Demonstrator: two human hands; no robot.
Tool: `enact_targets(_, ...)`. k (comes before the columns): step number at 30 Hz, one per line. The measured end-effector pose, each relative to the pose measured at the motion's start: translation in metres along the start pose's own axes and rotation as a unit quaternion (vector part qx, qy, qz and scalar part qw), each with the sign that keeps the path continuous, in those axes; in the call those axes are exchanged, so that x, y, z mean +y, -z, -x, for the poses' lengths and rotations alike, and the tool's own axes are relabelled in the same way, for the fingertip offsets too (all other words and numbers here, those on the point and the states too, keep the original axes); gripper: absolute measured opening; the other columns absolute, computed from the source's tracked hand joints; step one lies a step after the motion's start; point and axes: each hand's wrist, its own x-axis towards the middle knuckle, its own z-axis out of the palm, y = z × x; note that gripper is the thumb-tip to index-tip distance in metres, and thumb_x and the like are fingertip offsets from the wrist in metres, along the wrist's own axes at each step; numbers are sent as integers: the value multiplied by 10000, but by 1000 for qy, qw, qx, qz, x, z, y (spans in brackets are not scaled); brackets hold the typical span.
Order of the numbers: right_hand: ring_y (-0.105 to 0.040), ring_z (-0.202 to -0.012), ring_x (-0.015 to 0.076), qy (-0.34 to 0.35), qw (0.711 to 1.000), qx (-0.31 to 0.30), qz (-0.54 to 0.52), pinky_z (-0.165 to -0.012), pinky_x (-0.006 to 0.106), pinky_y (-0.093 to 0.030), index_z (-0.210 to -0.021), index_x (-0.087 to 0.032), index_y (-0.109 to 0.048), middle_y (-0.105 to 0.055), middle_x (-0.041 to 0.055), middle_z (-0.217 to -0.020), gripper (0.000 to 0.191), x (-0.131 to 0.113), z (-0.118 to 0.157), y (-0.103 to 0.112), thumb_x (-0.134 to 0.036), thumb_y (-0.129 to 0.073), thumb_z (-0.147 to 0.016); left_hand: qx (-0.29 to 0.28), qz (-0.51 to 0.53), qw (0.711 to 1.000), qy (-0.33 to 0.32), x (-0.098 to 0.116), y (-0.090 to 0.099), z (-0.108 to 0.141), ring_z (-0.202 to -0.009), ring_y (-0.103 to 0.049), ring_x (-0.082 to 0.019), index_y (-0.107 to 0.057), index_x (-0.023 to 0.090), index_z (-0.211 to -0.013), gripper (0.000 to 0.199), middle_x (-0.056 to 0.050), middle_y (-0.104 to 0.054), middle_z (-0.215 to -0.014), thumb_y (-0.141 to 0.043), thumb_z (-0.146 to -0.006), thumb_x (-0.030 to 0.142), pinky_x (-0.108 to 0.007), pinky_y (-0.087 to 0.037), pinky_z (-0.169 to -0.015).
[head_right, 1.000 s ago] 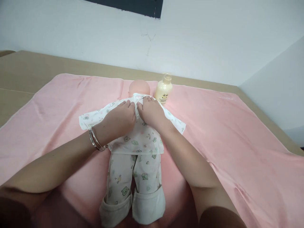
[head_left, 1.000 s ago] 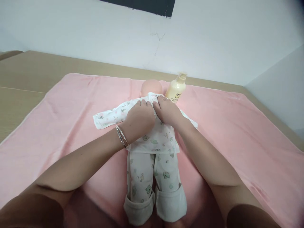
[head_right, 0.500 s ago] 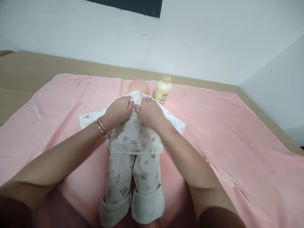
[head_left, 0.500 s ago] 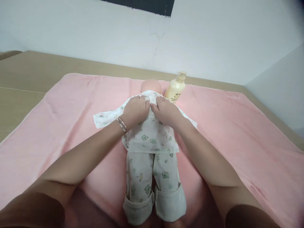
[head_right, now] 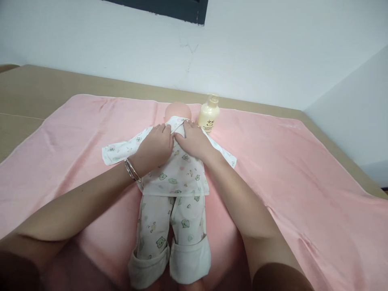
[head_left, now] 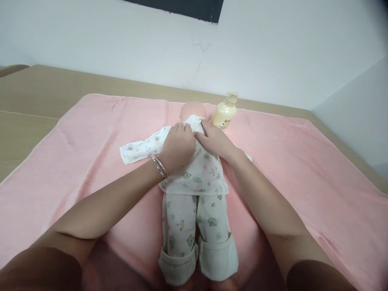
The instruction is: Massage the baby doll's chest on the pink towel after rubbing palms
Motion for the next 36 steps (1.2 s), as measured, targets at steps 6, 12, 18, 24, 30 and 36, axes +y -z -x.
enact_targets(6,-544,-1234,359,22,993,46,103,-1059,505,-429,-1178,-92,-563,-617,226,-1274,362,-13,12,-10,-252,-288,-1004,-24,76,997,16,-11,-11,-12,-923,-597,-256,-628,90,-885,340,-174,-658,-983,-297,-955,126,-377,-437,-818)
enact_targets(12,-589,-1166,337,23,992,66,109,-976,451,-483,-1063,-133,-607,-666,197,-1127,332,-22,19,-13,-190,-289,-988,-48,104,991,68,-18,-8,-16,-824,-602,-201,-631,89,-921,366,-145,-670,-936,-288,-990,193,-328,-433,-752)
enact_targets(18,-573,-1199,354,-18,997,39,71,-1023,477,-442,-1176,-64,-584,-626,236,-1273,396,-4,-1,-9,-305,-314,-1014,-22,8,1000,-8,5,14,3,-985,-607,-283,-659,46,-968,368,-218,-664,-1012,-295,-931,89,-398,-445,-847)
enact_targets(24,-544,-1279,348,28,989,70,130,-1063,451,-419,-1172,-52,-597,-640,247,-1278,412,-16,14,-15,-249,-264,-1030,-37,71,997,9,-16,-7,-12,-882,-625,-239,-659,100,-878,361,-146,-670,-897,-313,-962,163,-355,-451,-766)
enact_targets(30,-612,-1185,319,-6,996,34,80,-964,401,-480,-1104,-126,-629,-681,181,-1219,342,-13,11,-4,-260,-330,-1009,-21,34,999,17,-2,0,-5,-999,-638,-279,-672,67,-982,390,-193,-683,-1036,-292,-966,152,-401,-478,-862)
enact_targets(36,-563,-1254,339,15,991,42,126,-1039,439,-437,-1224,-41,-572,-625,248,-1308,414,-1,-1,-10,-245,-267,-1033,-7,-14,999,-31,8,13,4,-1016,-627,-289,-678,37,-1034,369,-216,-685,-1031,-333,-912,84,-411,-480,-876)
